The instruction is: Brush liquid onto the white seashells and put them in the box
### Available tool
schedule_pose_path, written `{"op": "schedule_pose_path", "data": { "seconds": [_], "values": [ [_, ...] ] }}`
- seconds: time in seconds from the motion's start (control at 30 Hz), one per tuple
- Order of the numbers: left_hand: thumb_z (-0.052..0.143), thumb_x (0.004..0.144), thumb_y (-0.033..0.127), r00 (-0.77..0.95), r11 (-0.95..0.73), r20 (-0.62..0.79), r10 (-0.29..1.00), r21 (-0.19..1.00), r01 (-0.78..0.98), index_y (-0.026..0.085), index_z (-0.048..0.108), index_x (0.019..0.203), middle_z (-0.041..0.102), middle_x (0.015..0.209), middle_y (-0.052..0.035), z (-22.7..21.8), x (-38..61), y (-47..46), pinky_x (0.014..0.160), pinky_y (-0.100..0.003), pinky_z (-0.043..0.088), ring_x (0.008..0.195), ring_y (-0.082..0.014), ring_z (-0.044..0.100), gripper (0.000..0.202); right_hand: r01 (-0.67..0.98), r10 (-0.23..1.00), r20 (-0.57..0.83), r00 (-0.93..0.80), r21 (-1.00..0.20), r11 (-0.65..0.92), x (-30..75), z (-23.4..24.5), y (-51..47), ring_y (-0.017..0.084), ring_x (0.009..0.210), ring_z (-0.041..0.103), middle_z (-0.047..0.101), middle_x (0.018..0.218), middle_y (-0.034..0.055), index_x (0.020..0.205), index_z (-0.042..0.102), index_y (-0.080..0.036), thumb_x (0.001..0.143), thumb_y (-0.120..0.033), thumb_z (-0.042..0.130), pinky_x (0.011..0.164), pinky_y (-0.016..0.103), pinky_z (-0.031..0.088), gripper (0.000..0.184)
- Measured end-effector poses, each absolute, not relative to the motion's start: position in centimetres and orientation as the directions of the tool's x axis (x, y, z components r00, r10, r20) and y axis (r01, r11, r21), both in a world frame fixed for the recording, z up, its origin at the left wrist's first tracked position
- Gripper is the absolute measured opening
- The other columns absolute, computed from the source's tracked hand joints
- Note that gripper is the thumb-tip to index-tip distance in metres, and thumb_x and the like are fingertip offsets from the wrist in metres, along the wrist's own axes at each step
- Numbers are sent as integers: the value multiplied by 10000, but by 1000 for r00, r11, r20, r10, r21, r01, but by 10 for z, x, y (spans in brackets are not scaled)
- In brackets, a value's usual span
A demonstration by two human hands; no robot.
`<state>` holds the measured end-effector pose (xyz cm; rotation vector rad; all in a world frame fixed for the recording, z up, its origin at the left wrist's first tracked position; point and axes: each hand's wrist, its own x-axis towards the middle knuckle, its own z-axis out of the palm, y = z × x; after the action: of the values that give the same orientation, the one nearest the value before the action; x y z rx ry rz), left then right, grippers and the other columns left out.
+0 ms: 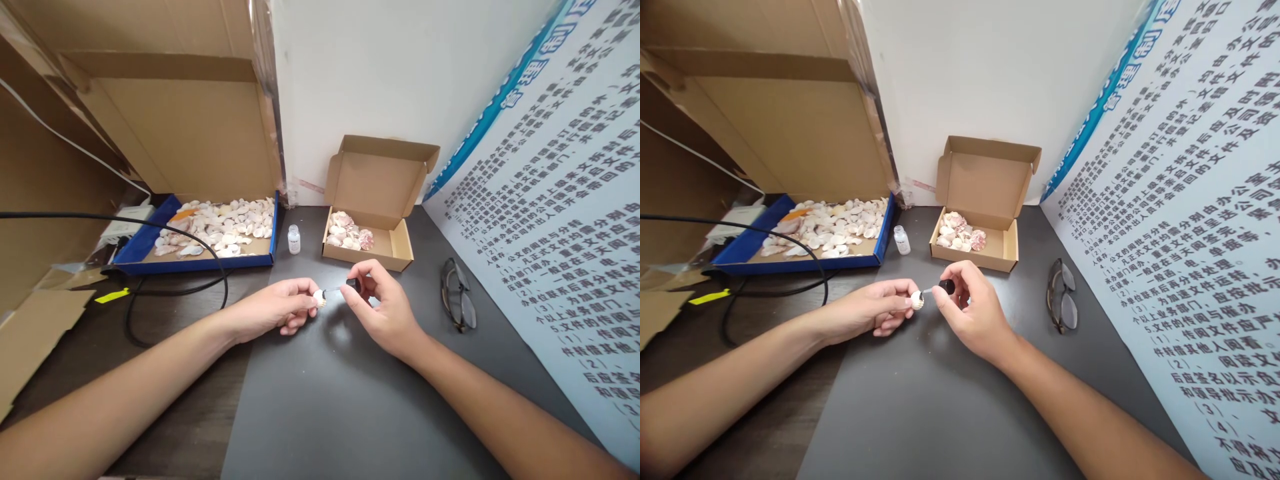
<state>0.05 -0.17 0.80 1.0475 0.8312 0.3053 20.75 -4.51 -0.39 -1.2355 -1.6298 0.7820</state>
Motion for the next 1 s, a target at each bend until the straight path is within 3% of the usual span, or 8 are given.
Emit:
{"op": "schedule_pose_path", "data": {
  "seconds": [1.0],
  "values": [
    [715,801,383,676,482,-447,585,863,154,166,504,887,533,766,30,8,0,-1,452,-182,327,507,-26,396,314,385,950,304,-73,-870,308,210,-3,-45,88,602,451,462,735,-30,899,491,-204,872,-273,607,551,239,403,137]
  ]
}}
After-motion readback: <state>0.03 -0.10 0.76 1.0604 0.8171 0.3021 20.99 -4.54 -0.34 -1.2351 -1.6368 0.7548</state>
